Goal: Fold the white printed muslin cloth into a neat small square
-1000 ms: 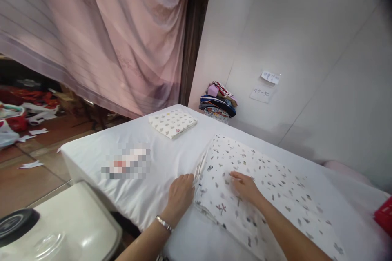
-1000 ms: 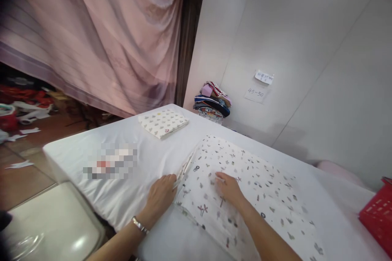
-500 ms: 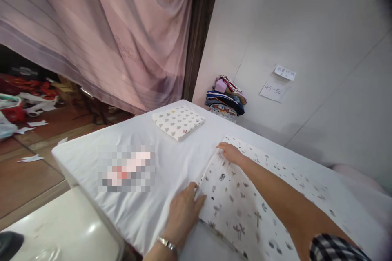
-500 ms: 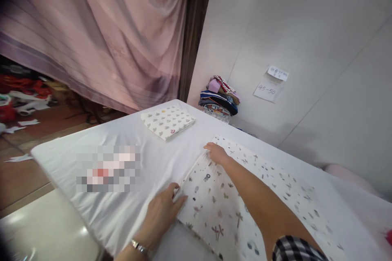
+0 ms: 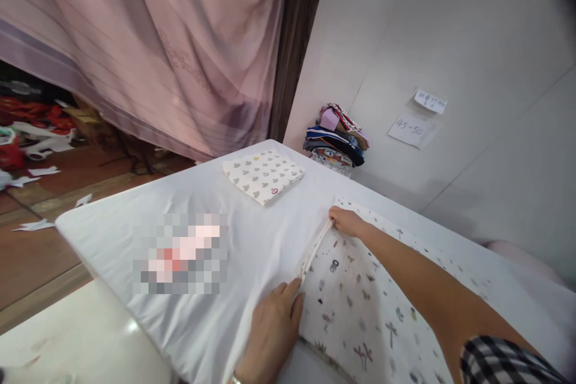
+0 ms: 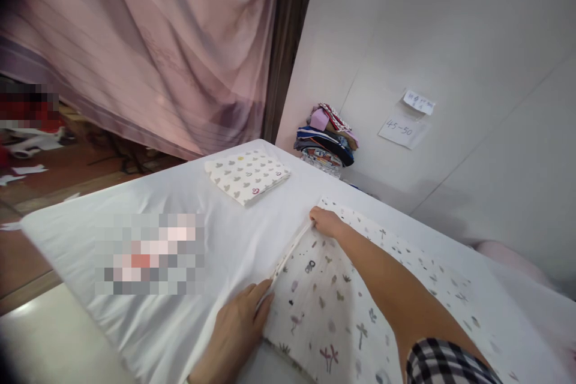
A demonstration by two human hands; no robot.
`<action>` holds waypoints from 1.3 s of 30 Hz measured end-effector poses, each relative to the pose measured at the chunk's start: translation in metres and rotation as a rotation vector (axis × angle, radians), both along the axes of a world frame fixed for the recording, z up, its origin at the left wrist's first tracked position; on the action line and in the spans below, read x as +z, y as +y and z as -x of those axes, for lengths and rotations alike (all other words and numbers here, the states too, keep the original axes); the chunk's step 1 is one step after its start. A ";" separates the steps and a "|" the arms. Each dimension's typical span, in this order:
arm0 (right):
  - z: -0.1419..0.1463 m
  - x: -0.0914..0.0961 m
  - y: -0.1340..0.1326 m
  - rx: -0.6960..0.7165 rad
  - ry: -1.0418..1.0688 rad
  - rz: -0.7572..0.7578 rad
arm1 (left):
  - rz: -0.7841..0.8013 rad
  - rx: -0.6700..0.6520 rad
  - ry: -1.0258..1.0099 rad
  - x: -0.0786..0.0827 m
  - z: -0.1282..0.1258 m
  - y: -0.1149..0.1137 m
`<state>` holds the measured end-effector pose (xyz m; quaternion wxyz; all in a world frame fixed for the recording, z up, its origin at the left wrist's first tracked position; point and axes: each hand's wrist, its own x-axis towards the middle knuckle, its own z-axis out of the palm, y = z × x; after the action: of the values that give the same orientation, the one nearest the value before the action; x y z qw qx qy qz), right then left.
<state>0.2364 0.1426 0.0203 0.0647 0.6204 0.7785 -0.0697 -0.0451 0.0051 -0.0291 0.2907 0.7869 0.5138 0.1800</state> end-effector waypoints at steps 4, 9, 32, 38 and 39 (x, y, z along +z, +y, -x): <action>-0.010 0.005 -0.011 0.000 0.004 -0.017 | -0.012 -0.028 0.016 0.001 -0.001 0.000; -0.018 0.006 -0.011 0.027 0.000 0.028 | 0.000 -0.055 0.048 0.005 0.000 -0.001; 0.010 0.012 0.031 0.005 -0.307 0.178 | -0.002 -0.036 0.060 0.008 0.000 -0.002; -0.001 0.010 0.020 -0.007 -0.261 0.115 | -0.012 -0.037 0.049 0.008 0.000 -0.003; -0.004 0.009 0.017 -0.011 -0.247 0.101 | -0.016 -0.036 0.050 0.008 0.000 -0.003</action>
<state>0.2403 0.1599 0.0296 0.1911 0.6245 0.7566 -0.0322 -0.0450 0.0017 -0.0209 0.2747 0.8027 0.5050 0.1589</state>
